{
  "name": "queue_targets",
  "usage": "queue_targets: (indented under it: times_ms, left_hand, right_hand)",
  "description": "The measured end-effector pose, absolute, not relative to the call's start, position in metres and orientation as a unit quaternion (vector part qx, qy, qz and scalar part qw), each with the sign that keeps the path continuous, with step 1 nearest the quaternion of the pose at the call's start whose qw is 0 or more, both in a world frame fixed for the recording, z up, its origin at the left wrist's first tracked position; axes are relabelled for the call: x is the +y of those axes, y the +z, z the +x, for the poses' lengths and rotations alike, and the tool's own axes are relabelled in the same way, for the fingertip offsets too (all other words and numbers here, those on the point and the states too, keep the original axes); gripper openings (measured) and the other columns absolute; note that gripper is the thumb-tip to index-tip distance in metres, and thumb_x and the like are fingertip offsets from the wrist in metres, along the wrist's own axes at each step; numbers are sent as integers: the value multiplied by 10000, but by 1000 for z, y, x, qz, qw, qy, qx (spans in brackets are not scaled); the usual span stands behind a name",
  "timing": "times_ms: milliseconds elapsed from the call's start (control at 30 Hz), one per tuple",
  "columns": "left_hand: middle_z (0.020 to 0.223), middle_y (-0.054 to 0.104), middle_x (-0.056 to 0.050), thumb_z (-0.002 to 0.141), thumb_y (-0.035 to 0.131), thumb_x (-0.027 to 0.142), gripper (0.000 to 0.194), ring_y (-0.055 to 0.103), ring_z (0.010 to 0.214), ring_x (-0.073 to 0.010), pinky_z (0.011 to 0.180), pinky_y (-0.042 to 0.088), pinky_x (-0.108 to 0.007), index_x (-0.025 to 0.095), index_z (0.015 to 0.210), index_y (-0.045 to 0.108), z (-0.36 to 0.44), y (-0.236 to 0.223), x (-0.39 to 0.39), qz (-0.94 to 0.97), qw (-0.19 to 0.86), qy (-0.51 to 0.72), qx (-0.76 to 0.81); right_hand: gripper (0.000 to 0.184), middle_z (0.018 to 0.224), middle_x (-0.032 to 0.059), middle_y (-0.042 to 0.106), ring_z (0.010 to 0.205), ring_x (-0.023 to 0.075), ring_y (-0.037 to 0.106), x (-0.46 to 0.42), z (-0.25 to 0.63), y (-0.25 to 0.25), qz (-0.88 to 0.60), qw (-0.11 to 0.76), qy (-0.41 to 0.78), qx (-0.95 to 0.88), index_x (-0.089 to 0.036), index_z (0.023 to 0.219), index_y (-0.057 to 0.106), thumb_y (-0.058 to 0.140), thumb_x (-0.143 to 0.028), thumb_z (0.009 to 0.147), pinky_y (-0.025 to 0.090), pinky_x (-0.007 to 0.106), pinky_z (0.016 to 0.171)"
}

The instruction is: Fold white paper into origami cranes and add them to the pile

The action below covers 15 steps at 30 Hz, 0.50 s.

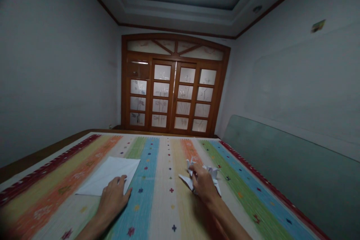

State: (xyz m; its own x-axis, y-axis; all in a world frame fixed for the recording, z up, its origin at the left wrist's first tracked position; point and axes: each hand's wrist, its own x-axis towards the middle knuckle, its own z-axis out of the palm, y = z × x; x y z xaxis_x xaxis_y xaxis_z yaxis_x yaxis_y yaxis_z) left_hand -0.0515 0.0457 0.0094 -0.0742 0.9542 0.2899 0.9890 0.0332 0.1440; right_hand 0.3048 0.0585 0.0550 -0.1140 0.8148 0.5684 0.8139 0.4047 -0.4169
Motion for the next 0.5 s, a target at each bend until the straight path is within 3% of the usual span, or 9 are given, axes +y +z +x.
queue_targets:
  times_ms: [200,333,500]
  left_hand:
    - [1047,713,-200,967,374,110,367,682,1002,-336,837,499,-410,65,1175,673,-55,16,47,-701,56,-126,-700]
    - [1075,719,-200,947,378,74,355,687,999,-323,836,509,-396,81,1128,683,-55,19,46,-709,49,-120,-693]
    - [1156,722,-136,930,451,109,319,670,1079,-262,953,494,-350,162,1142,684,-44,17,37,-762,25,-130,-634]
  right_hand:
    - [311,844,60,730,795,212,697,21,282,26,-436,395,-24,-808,-223,857,709,457,-51,798,534,300,729]
    - [343,865,62,718,806,206,675,8,272,18,-385,415,-93,-819,-223,869,698,451,-7,769,531,299,705]
    - [340,891,71,709,825,218,671,-5,260,5,-333,424,-88,-838,-220,930,678,456,-15,776,542,321,701]
